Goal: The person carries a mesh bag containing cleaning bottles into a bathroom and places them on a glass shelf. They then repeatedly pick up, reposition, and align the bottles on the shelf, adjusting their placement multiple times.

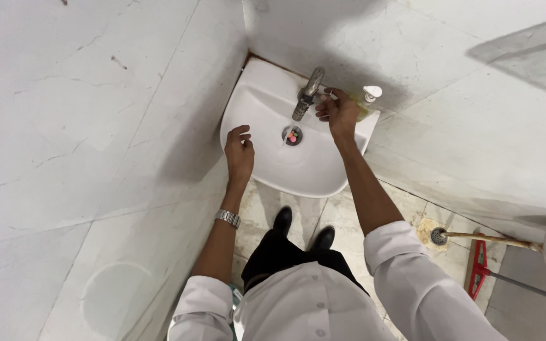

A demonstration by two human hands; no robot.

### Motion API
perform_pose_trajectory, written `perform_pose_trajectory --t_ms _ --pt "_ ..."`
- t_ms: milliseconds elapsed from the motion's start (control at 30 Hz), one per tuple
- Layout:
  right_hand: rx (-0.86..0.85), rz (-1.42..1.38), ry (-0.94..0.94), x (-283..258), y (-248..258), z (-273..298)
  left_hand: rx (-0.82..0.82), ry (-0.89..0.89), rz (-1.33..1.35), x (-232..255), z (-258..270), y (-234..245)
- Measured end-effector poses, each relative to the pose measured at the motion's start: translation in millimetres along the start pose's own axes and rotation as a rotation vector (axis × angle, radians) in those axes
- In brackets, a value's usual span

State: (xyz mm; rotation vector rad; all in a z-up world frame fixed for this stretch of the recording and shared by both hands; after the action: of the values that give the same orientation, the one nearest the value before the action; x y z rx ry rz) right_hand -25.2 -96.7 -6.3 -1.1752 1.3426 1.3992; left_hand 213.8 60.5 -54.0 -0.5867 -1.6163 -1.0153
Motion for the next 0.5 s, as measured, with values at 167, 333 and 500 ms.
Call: perform_pose_trajectory --t_ms 167,333,500 --pt "-0.035 -0.01 0.027 5 1 3 -0.016 -0.014 -0.001 19 6 4" --pt "-0.064 0.016 0.047 -7 7 22 0.014 -0.097 -0.056 45 19 7" --pt "-0.1 -0.015 0.059 -25 13 61 0.026 -0.178 -0.019 85 33 9"
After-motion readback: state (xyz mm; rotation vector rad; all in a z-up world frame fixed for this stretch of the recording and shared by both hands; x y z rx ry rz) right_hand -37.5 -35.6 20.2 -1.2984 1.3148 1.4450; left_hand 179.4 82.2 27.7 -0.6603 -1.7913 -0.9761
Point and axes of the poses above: each hand's wrist, its own z-axis away from the middle knuckle, its own y-axis out of the back of the hand, x = y × z, the point moved 4 cm from there along -z, towards the middle knuckle
